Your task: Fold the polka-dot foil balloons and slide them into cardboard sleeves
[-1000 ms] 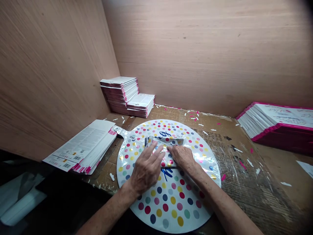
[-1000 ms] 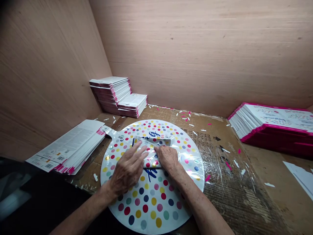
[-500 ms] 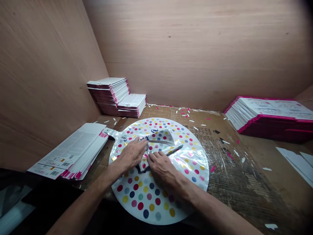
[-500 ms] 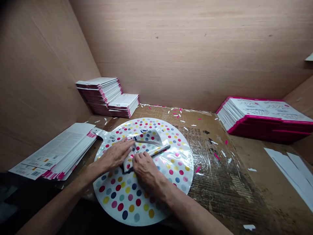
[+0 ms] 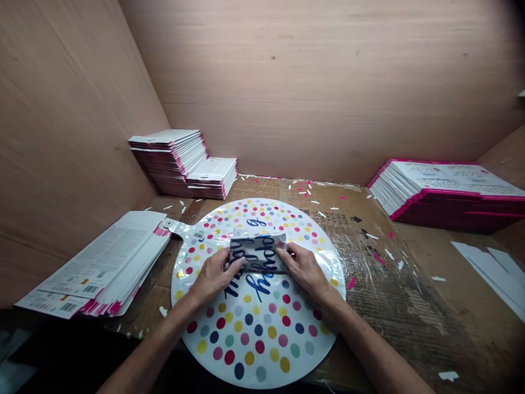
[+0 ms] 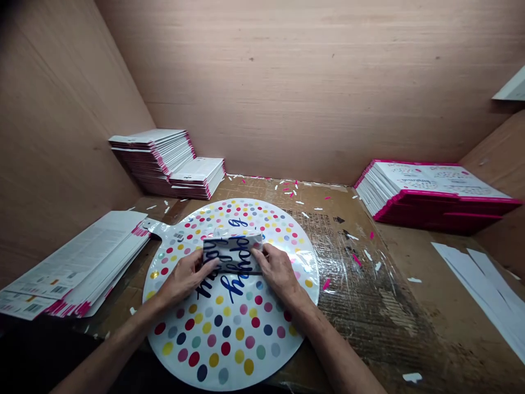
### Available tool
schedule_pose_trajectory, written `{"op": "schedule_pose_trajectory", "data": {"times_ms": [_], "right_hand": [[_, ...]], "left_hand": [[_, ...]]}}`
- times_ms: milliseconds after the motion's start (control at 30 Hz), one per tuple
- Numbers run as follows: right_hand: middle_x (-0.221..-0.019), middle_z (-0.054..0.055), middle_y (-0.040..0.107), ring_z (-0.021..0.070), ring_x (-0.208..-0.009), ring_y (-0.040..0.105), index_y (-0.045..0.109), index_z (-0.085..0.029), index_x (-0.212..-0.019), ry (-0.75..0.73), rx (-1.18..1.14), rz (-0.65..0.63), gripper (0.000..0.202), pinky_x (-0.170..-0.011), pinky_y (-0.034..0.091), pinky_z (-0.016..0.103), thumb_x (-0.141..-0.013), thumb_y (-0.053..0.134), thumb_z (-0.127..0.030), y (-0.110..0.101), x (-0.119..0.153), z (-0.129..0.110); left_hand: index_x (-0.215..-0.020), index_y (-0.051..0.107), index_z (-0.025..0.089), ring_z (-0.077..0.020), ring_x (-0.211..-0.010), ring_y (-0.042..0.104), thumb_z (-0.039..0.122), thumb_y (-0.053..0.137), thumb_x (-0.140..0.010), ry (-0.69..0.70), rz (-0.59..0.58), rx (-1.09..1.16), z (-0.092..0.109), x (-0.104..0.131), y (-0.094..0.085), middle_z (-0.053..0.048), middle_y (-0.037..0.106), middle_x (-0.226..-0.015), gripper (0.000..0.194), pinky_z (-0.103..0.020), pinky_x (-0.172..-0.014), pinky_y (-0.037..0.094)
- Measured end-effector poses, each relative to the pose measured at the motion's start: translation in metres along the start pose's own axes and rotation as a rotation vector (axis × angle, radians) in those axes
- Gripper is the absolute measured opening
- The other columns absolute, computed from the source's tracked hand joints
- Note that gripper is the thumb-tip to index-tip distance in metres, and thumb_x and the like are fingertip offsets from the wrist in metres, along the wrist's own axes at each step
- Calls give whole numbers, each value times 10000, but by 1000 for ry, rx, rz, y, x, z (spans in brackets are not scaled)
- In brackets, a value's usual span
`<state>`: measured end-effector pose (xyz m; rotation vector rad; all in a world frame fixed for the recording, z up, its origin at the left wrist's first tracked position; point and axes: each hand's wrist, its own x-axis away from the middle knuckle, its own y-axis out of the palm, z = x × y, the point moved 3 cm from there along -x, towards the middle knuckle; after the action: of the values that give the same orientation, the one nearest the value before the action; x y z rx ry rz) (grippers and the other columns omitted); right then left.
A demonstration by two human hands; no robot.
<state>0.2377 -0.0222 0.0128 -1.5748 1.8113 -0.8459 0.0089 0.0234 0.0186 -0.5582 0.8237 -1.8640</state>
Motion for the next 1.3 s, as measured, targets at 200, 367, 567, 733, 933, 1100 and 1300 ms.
{"op": "schedule_pose_trajectory", "data": {"times_ms": [200, 367, 567, 733, 933, 1100, 1300], "right_hand": [[-930, 119, 713, 233, -878, 671, 665, -167, -995, 133, 506, -68, 430, -692, 432, 284, -1003, 364, -474, 18, -33, -24], [-967, 197, 679, 287, -947, 649, 688, -98, -990, 99, 568, -96, 354, -745, 443, 340, -993, 408, -314, 16, -54, -42], [-1184, 150, 588, 262, -1075, 553, 667, -157, -1041, -177, 502, -202, 332, -837, 408, 302, -802, 732, -379, 14, -84, -71], [-1010, 31, 644, 169, -905, 585, 624, -209, -983, -293, 353, -255, 167, -744, 382, 249, -895, 626, -350, 11, -49, -61], [-996, 53, 660, 188, -869, 583, 574, -194, -1076, -216, 93, -295, 274, -691, 381, 254, -878, 614, -378, 8, 1, -60], [-761, 17, 628, 165, -700, 559, 540, -214, -773, -333, -34, -349, 313, -645, 387, 263, -968, 380, -401, 22, 18, -58], [-697, 18, 614, 188, -642, 549, 486, -244, -720, -218, -144, -311, 383, -614, 417, 286, -937, 358, -533, 16, 37, -6]], "left_hand": [[-1299, 515, 126, -293, -902, 679, 419, 503, -921, -288, 327, -448, 11, -5, 15, -141, 710, -940, 478, -360, -735, 517], [-1154, 574, 155, -275, -831, 698, 476, 499, -928, -338, 260, -527, 9, -13, 17, -140, 715, -908, 400, -314, -671, 494], [-1129, 617, 180, -281, -867, 670, 458, 526, -914, -232, 307, -499, 1, -12, 17, -128, 703, -941, 363, -350, -715, 502], [-1167, 620, 162, -272, -1018, 625, 524, 536, -873, -170, 454, -120, -1, -5, 4, -124, 676, -1072, 474, -391, -862, 502], [-1071, 658, 163, -164, -688, 653, 491, 606, -819, -82, 301, 458, 23, 7, 15, -9, 689, -744, 417, -261, -640, 518], [-1069, 660, 179, -176, -735, 683, 472, 622, -830, -66, 391, 271, 6, 36, -7, -35, 728, -828, 380, -267, -682, 538], [-1164, 583, 78, -333, -1142, 586, 298, 408, -946, -452, 539, -760, -74, 71, -107, -245, 621, -1205, 355, -442, -926, 469]]}}
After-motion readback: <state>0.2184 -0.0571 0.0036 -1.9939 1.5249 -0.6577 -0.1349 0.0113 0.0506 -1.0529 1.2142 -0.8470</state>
